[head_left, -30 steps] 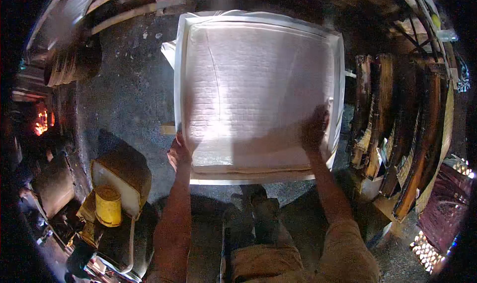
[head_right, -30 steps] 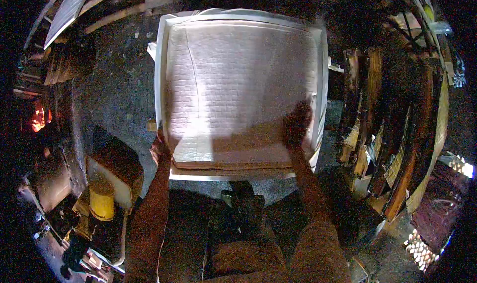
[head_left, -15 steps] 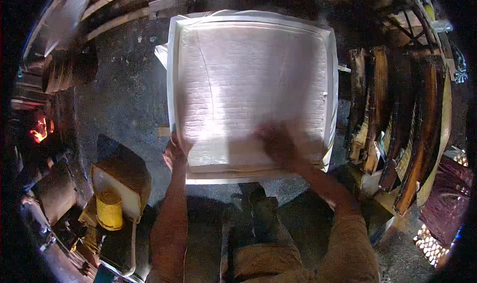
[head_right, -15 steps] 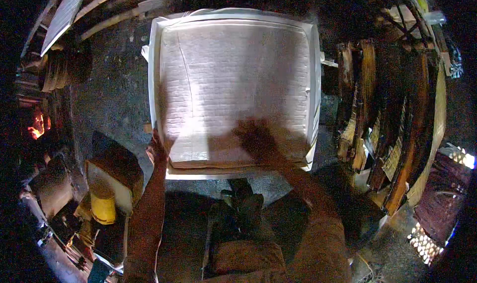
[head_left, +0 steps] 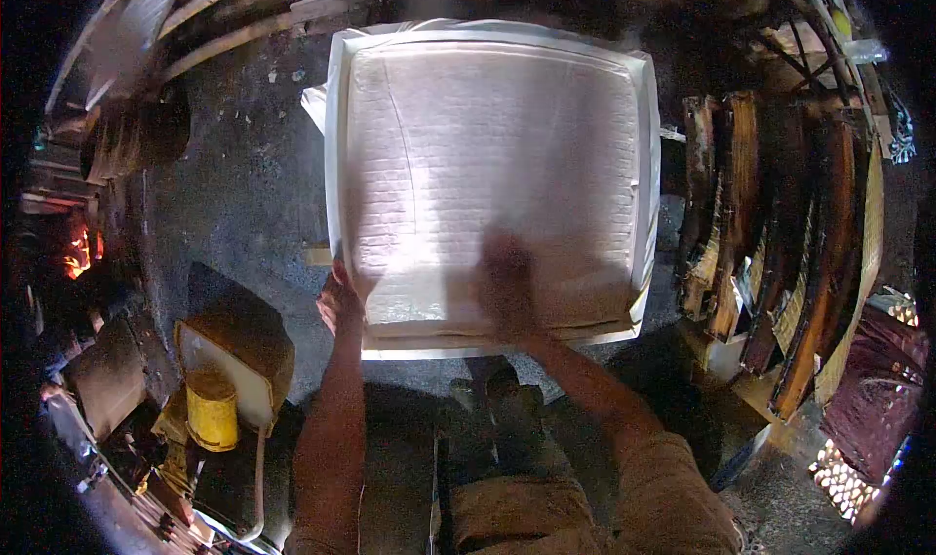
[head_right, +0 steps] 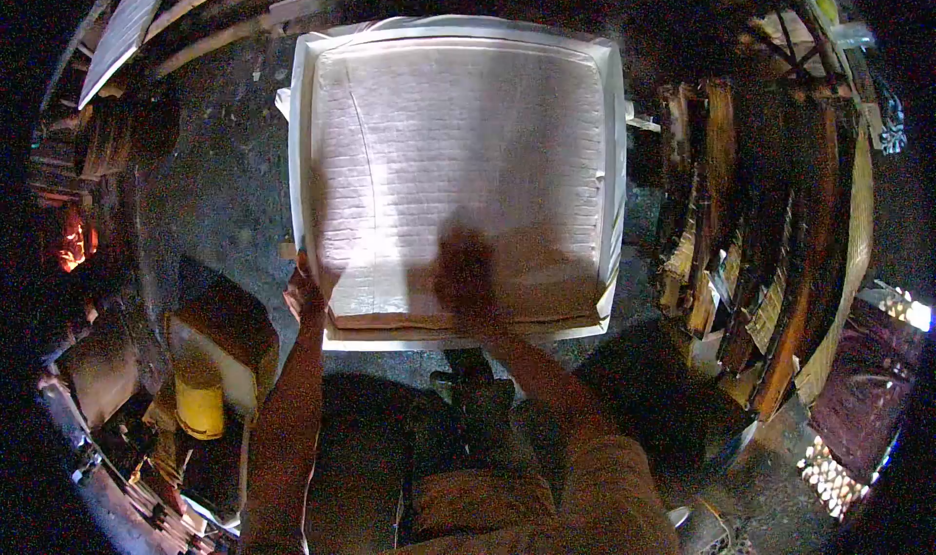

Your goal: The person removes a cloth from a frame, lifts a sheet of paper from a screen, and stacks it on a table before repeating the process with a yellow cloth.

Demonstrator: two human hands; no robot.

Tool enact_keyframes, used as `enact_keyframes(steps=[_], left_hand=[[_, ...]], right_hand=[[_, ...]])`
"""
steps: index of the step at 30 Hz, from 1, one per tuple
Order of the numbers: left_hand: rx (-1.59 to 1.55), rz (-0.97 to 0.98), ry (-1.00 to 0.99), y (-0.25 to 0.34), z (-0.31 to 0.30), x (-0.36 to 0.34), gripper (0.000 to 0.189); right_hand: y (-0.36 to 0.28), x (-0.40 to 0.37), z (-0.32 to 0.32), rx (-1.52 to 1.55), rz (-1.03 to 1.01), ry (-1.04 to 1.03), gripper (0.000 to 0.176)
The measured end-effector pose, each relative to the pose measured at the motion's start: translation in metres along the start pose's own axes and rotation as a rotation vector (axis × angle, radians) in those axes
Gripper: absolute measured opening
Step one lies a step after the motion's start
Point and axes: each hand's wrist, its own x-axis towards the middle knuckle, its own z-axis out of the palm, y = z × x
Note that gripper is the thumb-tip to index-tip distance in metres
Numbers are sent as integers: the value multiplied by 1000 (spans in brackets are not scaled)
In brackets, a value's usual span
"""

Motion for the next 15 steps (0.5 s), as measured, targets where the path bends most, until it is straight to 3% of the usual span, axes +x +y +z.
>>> enact_keyframes(steps=[1,2,3,5,7,9,11,13,15], left_hand=[[15,115,64,-8,8,2,49],[13,118,65,-16,18,6,49],[-384,26,-17,-22,26,11,45],[-781,-70,-104,-36,41,16,42],[-584,-72,-85,-44,44,17,45],[-462,-69,-70,-31,35,14,49],[-402,-67,-53,-24,31,12,63],[-233,71,49,-29,35,11,62],[-143,134,102,-14,23,5,62]], right_hand=[[-9,-4,-6,-1,2,3,67],[-19,-9,-20,34,-278,72,57],[-25,-12,-29,67,-556,139,48],[-3,-8,-45,52,-617,147,47],[32,-2,-65,-13,-443,46,46],[56,-2,-109,-203,-109,-168,45],[124,-9,-64,-360,-109,426,42],[165,-8,-50,-199,82,639,42],[158,-1,-37,-308,149,619,44]])
